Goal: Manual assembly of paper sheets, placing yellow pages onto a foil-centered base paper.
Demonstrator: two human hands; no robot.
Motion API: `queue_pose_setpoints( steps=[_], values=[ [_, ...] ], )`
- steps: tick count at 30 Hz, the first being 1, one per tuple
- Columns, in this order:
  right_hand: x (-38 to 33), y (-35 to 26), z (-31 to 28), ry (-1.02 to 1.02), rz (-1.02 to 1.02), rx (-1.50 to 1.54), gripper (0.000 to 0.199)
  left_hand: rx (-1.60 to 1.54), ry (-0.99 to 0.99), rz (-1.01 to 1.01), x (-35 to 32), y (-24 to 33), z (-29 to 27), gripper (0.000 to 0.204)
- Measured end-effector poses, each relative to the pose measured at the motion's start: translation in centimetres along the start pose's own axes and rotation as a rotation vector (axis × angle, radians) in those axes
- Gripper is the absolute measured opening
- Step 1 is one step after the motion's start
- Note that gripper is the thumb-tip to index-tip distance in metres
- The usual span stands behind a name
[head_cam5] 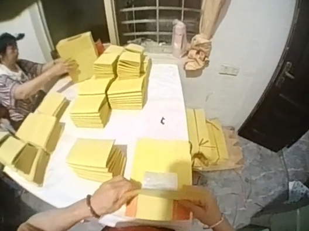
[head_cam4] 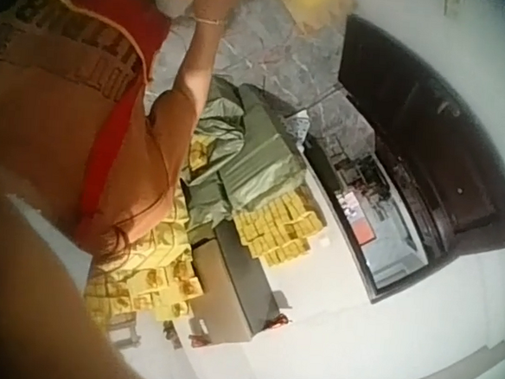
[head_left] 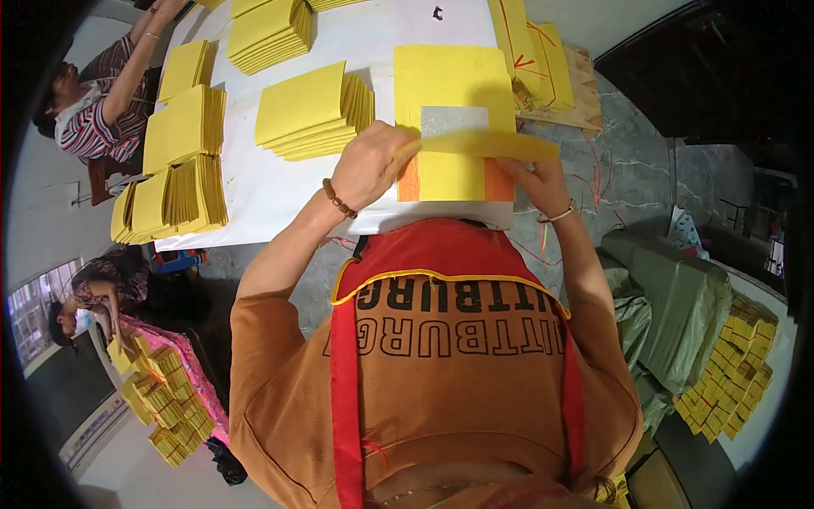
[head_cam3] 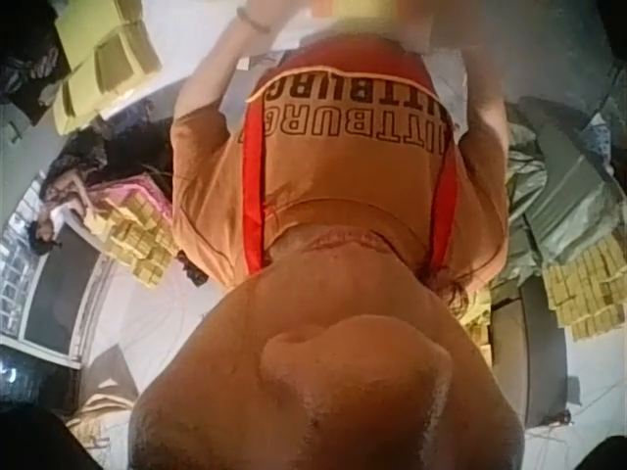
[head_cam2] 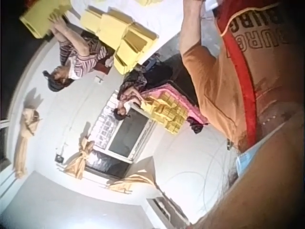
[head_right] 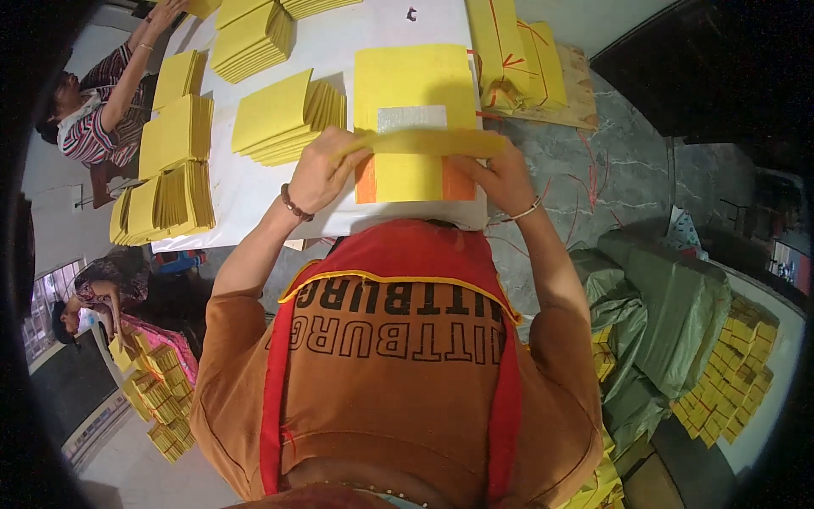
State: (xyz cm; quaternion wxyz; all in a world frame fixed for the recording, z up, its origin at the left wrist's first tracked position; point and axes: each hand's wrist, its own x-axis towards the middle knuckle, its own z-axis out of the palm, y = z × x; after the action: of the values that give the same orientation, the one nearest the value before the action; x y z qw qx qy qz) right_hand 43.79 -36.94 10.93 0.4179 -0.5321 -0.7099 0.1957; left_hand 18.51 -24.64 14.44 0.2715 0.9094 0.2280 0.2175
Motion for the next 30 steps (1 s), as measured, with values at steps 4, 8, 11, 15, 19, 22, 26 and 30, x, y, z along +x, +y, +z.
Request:
queue_pose_setpoints(
  steps=[4,8,11,15,19,22,26,30],
  values=[
    [0.7,-0.9,1.0,0.112,0.515,0.313,0.028,0.01,0.017,-0.191,1.4,-0.6,0.6,0.022],
    [2.4,-1.3,2.0,0.402,0.508,0.636,0.035,-0.231,0.032,-0.402,2.8,-2.1,1.5,0.029],
    [2.9,-0.5,2.6,0.46,0.507,0.605,0.036,-0.313,0.048,-0.436,2.9,-4.1,2.7,0.03],
    [2.6,0.8,2.6,0.392,0.539,0.43,0.038,-0.349,-0.083,-0.543,3.2,-4.9,2.6,0.016],
    [2.8,1.7,2.6,0.351,0.589,0.268,0.038,-0.384,-0.069,-0.539,3.2,-4.5,2.5,0.017],
    [2.9,1.8,2.6,0.331,0.566,0.215,0.039,-0.596,0.058,-0.556,3.1,-3.9,2.7,0.027],
    [3.1,1.7,2.4,0.311,0.587,0.261,0.04,-0.438,0.037,-0.576,3.5,-2.4,1.5,0.036],
    [2.9,2.0,2.5,0.342,0.571,0.326,0.04,0.378,0.241,-0.068,4.0,0.0,-0.2,0.049]
  ],
)
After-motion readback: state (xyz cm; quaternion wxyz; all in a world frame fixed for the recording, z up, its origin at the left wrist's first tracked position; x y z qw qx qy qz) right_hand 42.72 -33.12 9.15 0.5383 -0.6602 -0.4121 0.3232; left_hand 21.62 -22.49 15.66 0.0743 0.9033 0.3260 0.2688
